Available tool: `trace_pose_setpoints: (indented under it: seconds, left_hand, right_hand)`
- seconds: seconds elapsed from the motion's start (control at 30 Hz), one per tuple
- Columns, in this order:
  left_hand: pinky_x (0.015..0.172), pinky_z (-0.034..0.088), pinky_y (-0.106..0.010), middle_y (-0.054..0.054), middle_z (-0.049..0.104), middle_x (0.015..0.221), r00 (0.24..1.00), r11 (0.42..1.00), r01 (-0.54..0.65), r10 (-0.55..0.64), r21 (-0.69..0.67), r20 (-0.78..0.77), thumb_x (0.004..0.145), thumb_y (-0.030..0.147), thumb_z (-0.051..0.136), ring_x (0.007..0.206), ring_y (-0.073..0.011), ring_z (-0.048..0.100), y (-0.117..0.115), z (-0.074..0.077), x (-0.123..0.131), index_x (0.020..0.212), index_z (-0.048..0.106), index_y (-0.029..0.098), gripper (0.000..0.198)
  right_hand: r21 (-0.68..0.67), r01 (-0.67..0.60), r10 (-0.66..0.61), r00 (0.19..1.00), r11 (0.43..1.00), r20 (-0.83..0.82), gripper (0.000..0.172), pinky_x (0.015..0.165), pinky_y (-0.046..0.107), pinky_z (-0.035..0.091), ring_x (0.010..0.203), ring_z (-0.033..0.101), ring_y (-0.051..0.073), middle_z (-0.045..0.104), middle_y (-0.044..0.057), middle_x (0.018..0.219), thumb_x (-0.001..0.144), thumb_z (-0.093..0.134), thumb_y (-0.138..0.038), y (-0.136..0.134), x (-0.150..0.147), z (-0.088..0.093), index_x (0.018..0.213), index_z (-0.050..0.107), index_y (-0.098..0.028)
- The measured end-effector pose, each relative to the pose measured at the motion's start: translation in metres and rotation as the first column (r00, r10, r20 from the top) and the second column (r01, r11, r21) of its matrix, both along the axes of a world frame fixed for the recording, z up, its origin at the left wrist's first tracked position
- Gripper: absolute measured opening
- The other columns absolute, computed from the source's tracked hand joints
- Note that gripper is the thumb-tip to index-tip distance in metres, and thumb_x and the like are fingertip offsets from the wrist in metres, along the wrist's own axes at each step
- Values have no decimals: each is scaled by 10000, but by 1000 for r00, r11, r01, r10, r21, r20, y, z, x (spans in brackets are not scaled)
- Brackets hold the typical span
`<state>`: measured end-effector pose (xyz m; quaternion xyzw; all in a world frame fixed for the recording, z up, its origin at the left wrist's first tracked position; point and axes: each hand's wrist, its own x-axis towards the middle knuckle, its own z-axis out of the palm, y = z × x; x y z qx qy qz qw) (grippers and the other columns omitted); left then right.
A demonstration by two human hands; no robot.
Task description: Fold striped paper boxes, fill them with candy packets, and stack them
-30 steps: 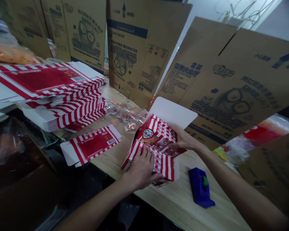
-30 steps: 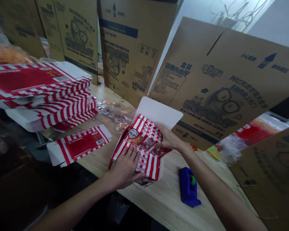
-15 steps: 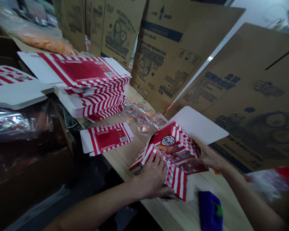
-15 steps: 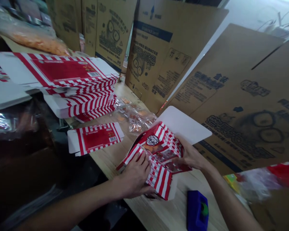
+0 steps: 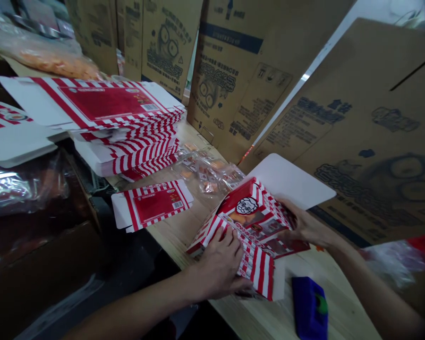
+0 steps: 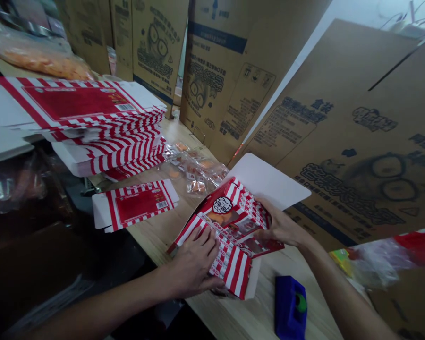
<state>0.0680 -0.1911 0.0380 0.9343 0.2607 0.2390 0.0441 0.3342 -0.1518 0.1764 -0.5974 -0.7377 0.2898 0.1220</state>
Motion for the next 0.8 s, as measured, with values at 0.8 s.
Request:
trace_pose_setpoints:
  seconds: [0.8]
  left_hand:
    - [928, 464, -463, -205, 438, 1268, 979, 952, 2, 61, -305, 196, 921, 383, 441, 1059, -314, 585, 115, 96, 34, 1168, 460, 98, 377]
  right_hand:
    - [139, -128, 108, 984, 982, 140, 942, 1090, 545, 346, 1293, 418, 385, 379, 127, 1464, 680, 772, -458, -6, 5, -18, 1450, 271, -250]
